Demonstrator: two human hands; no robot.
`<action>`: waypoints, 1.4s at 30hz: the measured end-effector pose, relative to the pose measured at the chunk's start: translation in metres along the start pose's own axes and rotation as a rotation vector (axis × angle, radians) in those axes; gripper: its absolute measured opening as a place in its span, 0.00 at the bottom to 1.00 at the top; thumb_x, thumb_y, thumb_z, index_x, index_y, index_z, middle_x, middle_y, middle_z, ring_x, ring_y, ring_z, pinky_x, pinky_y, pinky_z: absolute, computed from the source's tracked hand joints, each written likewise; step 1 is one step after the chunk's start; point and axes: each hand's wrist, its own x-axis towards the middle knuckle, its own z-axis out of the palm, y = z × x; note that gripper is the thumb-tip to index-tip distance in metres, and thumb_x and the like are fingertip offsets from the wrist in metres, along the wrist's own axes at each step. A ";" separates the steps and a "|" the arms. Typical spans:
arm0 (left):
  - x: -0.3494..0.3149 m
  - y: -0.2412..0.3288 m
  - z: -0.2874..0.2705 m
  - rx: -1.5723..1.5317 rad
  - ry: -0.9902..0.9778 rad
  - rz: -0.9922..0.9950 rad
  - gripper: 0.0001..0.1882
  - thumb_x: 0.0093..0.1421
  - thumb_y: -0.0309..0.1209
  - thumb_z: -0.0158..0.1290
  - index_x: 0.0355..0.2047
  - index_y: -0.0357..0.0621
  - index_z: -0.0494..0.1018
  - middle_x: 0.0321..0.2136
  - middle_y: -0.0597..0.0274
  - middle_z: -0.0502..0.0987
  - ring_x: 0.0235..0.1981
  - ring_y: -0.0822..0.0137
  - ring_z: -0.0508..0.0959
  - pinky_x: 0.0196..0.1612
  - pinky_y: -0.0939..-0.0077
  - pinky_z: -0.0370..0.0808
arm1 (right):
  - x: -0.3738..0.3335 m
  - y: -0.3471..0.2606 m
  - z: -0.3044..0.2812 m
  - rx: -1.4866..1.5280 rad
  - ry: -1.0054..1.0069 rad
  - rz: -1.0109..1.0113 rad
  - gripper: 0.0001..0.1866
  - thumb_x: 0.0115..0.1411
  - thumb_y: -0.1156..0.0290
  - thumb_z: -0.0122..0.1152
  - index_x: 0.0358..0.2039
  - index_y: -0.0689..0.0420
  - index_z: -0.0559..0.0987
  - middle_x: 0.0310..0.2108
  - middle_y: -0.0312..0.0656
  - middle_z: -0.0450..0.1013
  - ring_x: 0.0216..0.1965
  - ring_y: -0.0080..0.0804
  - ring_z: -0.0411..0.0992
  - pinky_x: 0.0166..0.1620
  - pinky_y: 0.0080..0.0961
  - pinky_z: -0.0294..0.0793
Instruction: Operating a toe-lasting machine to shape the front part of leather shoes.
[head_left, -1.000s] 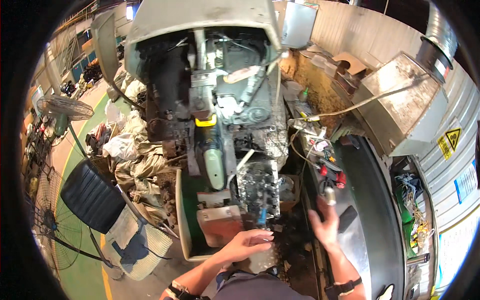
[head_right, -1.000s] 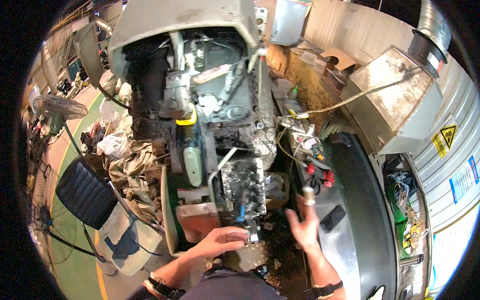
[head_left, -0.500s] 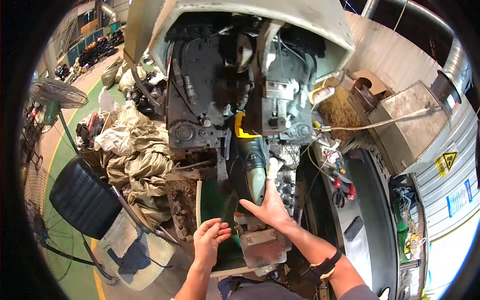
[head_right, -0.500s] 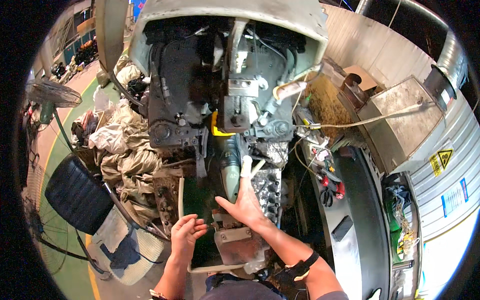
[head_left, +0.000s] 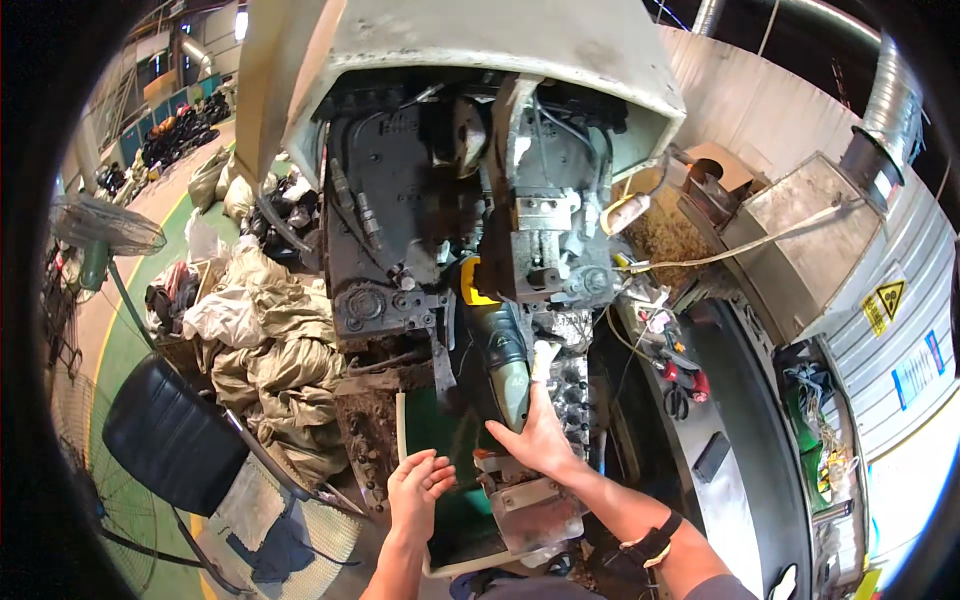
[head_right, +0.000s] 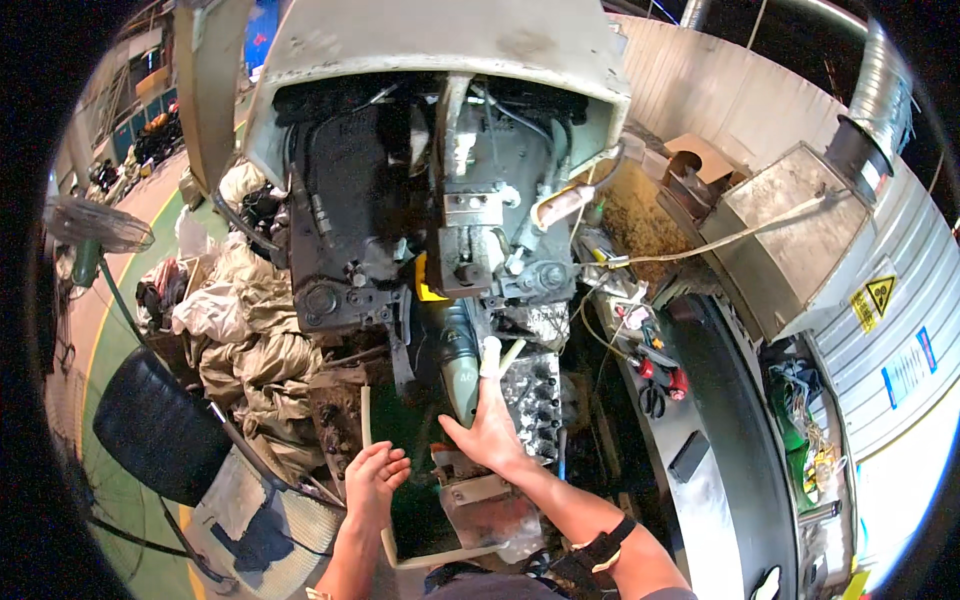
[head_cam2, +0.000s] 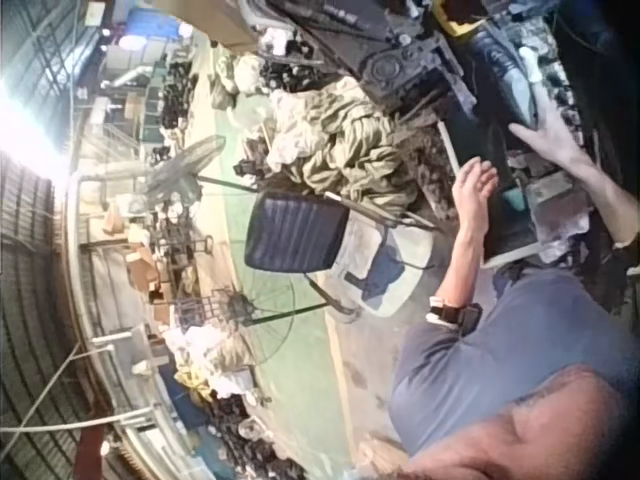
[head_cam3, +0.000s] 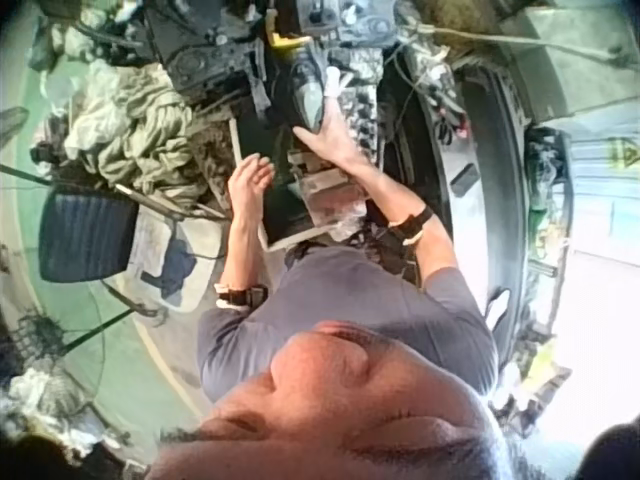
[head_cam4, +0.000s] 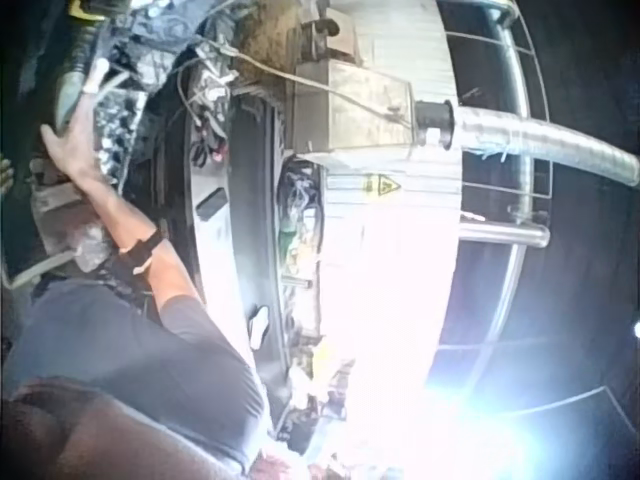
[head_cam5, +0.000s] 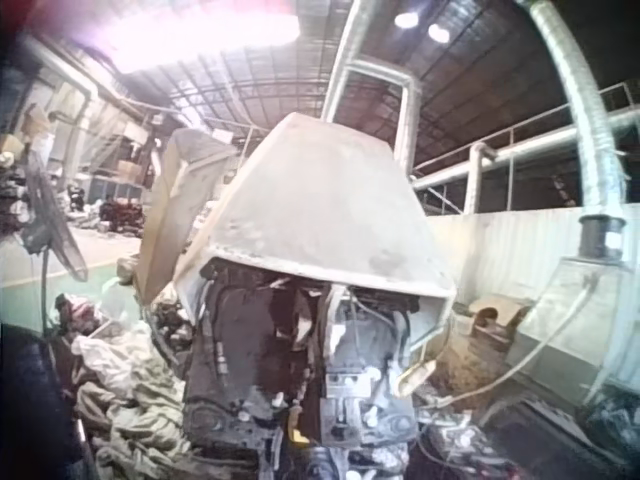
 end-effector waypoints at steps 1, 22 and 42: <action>0.002 0.002 0.005 0.015 -0.016 0.007 0.12 0.66 0.29 0.53 0.47 0.36 0.72 0.38 0.51 0.79 0.37 0.59 0.82 0.42 0.66 0.81 | -0.001 0.001 0.000 -0.024 -0.020 0.030 0.53 0.53 0.61 0.73 0.67 0.71 0.49 0.56 0.68 0.64 0.57 0.62 0.66 0.59 0.43 0.67; -0.054 -0.060 0.216 0.291 -0.570 0.290 0.20 0.46 0.23 0.70 0.40 0.36 0.78 0.34 0.62 0.82 0.34 0.69 0.81 0.43 0.71 0.79 | -0.232 0.084 -0.167 0.300 0.015 -0.175 0.54 0.48 0.67 0.78 0.69 0.64 0.54 0.64 0.65 0.58 0.64 0.62 0.61 0.66 0.48 0.61; -0.045 -0.373 0.267 1.420 -0.951 -0.164 0.23 0.61 0.38 0.63 0.51 0.35 0.76 0.45 0.52 0.82 0.48 0.67 0.81 0.51 0.74 0.76 | -0.677 0.352 -0.538 1.156 1.415 1.110 0.21 0.60 0.61 0.64 0.52 0.54 0.76 0.47 0.43 0.76 0.44 0.42 0.76 0.47 0.43 0.78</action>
